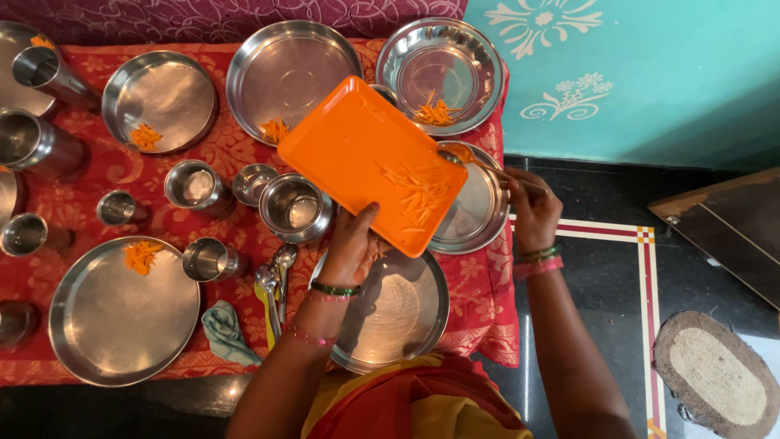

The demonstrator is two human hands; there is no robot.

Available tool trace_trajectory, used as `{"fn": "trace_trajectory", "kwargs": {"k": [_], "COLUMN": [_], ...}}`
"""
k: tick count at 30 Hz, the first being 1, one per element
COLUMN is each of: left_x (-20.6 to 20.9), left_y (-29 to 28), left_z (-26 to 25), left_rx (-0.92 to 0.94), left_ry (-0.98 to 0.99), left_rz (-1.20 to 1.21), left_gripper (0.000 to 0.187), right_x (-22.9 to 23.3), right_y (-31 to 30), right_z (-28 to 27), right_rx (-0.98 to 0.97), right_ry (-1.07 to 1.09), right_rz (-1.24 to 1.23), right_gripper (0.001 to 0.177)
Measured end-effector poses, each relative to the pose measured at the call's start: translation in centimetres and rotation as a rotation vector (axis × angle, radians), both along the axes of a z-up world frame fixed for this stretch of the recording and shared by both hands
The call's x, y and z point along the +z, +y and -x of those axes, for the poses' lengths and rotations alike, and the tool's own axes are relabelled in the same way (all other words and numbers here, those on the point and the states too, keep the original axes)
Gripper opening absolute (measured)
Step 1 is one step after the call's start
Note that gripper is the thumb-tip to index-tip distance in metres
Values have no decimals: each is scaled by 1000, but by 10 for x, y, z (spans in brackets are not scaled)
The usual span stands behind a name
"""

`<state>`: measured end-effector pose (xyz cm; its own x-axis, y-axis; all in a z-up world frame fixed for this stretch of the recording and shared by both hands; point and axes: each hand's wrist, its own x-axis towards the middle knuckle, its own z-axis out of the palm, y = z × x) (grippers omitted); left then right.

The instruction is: The person uses a spoon to serve shredded orange food from an orange tray into several stainless steel plates and small bowls arranged on a table.

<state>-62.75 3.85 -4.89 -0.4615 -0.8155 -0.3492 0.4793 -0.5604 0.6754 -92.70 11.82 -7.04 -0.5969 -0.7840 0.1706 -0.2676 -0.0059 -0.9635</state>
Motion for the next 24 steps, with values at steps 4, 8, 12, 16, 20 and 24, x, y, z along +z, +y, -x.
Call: {"fn": "trace_trajectory", "kwargs": {"k": [4, 8, 12, 16, 20, 24], "left_x": [-6, -17, -20, -18, -20, -17], "left_y": [-27, -50, -51, -47, -37, -30], "left_z": [0, -3, 3, 3, -3, -3], "left_rx": [41, 17, 100, 92, 51, 72], "left_ry": [-105, 8, -53, -75, -44, 7], "left_rz": [61, 45, -13, -102, 22, -7], "left_gripper": [52, 39, 38, 42, 45, 51], "right_x": [-15, -16, -17, -26, -33, -27], "right_y": [-13, -14, -19, -26, -29, -34], "right_z": [-14, -39, -56, -57, -49, -38], "right_rx": [75, 134, 154, 115, 143, 177], "right_ry": [-167, -292, -392, -615, -847, -866], "right_rz": [119, 109, 73, 28, 30, 34], "right_gripper": [18, 22, 24, 25, 25, 26]}}
